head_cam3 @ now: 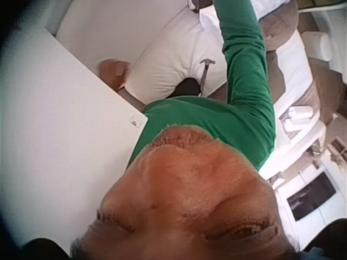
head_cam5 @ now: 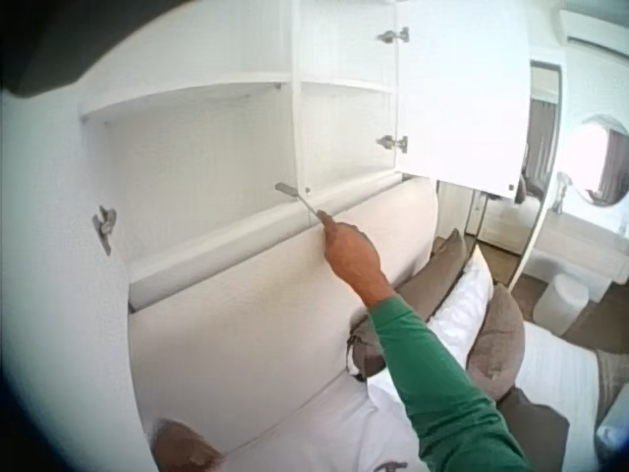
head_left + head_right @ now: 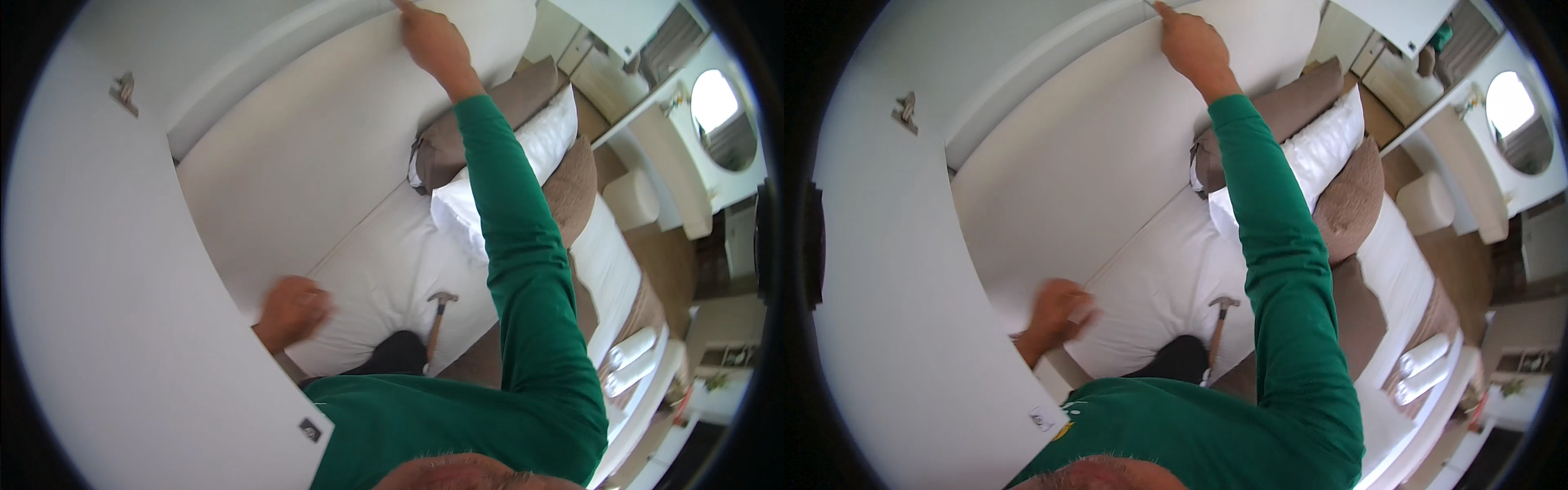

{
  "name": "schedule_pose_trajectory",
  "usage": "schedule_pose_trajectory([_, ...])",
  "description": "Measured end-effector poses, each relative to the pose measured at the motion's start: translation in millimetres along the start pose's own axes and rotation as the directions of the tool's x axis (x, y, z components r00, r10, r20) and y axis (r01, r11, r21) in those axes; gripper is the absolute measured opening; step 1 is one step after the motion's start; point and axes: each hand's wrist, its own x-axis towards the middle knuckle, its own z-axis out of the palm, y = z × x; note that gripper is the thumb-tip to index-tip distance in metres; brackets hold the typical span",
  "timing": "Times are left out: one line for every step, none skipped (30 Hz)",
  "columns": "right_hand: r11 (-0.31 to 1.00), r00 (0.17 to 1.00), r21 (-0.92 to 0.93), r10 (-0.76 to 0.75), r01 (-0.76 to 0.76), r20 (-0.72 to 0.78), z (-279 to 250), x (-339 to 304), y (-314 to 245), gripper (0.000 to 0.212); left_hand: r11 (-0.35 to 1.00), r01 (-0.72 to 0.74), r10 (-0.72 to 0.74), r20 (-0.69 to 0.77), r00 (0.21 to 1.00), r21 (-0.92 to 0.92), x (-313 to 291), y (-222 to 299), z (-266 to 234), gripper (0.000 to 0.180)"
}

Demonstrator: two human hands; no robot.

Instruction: The person is assembling a white wall-mounted shelf unit in a bedroom. They use a screwdriver to tighten screws into the back of the shelf and a hammer to tap the unit into place against the wall. The person works on multiple sections of the shelf, securing them to the wall.

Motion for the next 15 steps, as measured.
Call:
schedule_pose_trajectory([0.999,0.999,0.04,0.021,-0.023,0.038,1,0,1,0.046,0.955,0.057,-0.041,0.061,0.997,-0.291,22,35,22,0.048])
schedule_pose_trajectory([0.996,0.996,0.072,0.055,-0.061,0.076,1,0,2,0.045,0.915,-0.032,0.041,0.013,0.999,-0.403,54,60,39,0.047])
schedule_pose_trajectory([0.997,0.997,0.069,0.027,-0.031,0.067,1,1,4,0.045,0.89,-0.095,0.076,-0.06,0.995,-0.447,89,80,50,0.038])
schedule_pose_trajectory([0.998,0.998,0.062,-0.006,0.002,0.061,-1,2,6,0.044,0.86,-0.185,0.084,-0.225,0.971,-0.476,129,96,57,0.044])
schedule_pose_trajectory([0.997,0.997,0.061,-0.049,0.045,0.061,-3,0,8,0.044,0.83,-0.257,0.068,-0.367,0.928,-0.495,167,104,59,0.051])
schedule_pose_trajectory([0.998,0.997,0.031,-0.05,0.048,0.062,-5,0,8,0.043,0.809,-0.313,0.016,-0.513,0.858,-0.498,202,112,57,0.048])
schedule_pose_trajectory([0.999,0.997,0.01,-0.043,0.043,0.064,-7,0,8,0.042,0.819,-0.367,-0.01,-0.65,0.76,-0.442,235,116,52,0.046])
schedule_pose_trajectory([1.0,0.998,0.002,-0.024,0.024,0.057,-10,0,7,0.042,0.836,-0.424,-0.004,-0.777,0.629,-0.347,264,114,45,0.046])
schedule_pose_trajectory([0.999,0.992,0.034,0.021,-0.025,0.123,-12,1,6,0.041,0.865,-0.428,-0.01,-0.86,0.509,-0.263,291,110,36,0.042])
schedule_pose_trajectory([0.995,0.982,0.063,0.06,-0.072,0.18,-15,3,8,0.041,0.898,-0.389,-0.038,-0.916,0.4,-0.207,313,105,26,0.038])
schedule_pose_trajectory([0.988,0.967,0.093,0.099,-0.124,0.235,-14,7,7,0.041,0.911,-0.358,-0.099,-0.951,0.294,-0.205,334,98,15,0.034])
schedule_pose_trajectory([0.974,0.981,0.206,-0.125,0.092,0.149,-18,2,14,0.038,0.918,-0.333,-0.127,-0.954,0.271,-0.217,351,90,3,0.031])
schedule_pose_trajectory([0.981,0.989,0.18,-0.094,0.072,0.115,-17,3,17,0.037,0.964,-0.213,-0.108,-0.964,0.243,-0.161,366,81,-10,0.028])
schedule_pose_trajectory([0.988,0.994,0.147,-0.059,0.046,0.087,-12,4,16,0.035,0.98,-0.12,-0.127,-0.968,0.216,-0.156,377,67,-24,0.026])
schedule_pose_trajectory([0.994,0.998,0.109,-0.017,0.009,0.066,-9,3,19,0.034,0.978,-0.05,-0.189,-0.963,0.191,-0.202,388,49,-39,0.025])
